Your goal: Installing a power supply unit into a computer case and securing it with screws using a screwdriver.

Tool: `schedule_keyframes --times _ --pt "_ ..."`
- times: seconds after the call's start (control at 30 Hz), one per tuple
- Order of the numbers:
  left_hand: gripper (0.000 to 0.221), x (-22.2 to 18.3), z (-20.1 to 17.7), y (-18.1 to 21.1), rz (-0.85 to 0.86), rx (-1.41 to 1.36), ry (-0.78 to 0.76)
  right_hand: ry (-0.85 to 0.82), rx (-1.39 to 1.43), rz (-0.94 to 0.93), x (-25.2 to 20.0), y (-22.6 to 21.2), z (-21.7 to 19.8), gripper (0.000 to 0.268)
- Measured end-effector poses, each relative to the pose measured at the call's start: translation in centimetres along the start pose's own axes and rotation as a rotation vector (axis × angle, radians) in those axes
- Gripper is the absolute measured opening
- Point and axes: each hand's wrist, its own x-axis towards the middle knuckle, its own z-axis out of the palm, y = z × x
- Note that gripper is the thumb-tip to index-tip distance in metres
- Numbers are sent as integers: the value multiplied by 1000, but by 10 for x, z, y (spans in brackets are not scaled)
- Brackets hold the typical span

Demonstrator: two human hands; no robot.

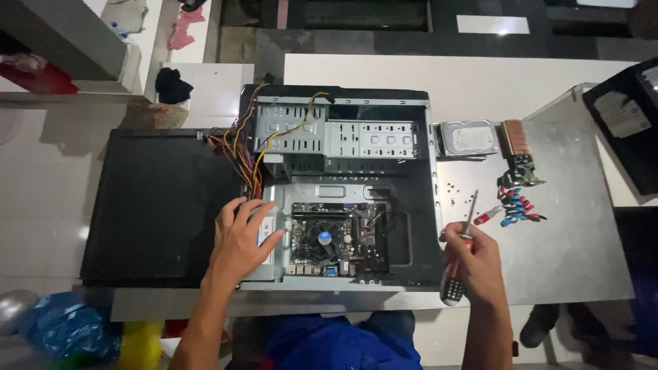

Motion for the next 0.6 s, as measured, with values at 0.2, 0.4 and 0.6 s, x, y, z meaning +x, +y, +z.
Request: schedule_keyframes --times 0.2,0.4,0.6 --pt "36 -1 -2 -1 152 -53 203 -292 12 -7 -3 -1 34 17" --pt "18 -16 -12 61 38 -801 65 -478 -101 -109 -20 -17 92 12" --pt "25 -21 10 74 -269 -1009 -229 -630 -181 -328 -34 -26 135 14"
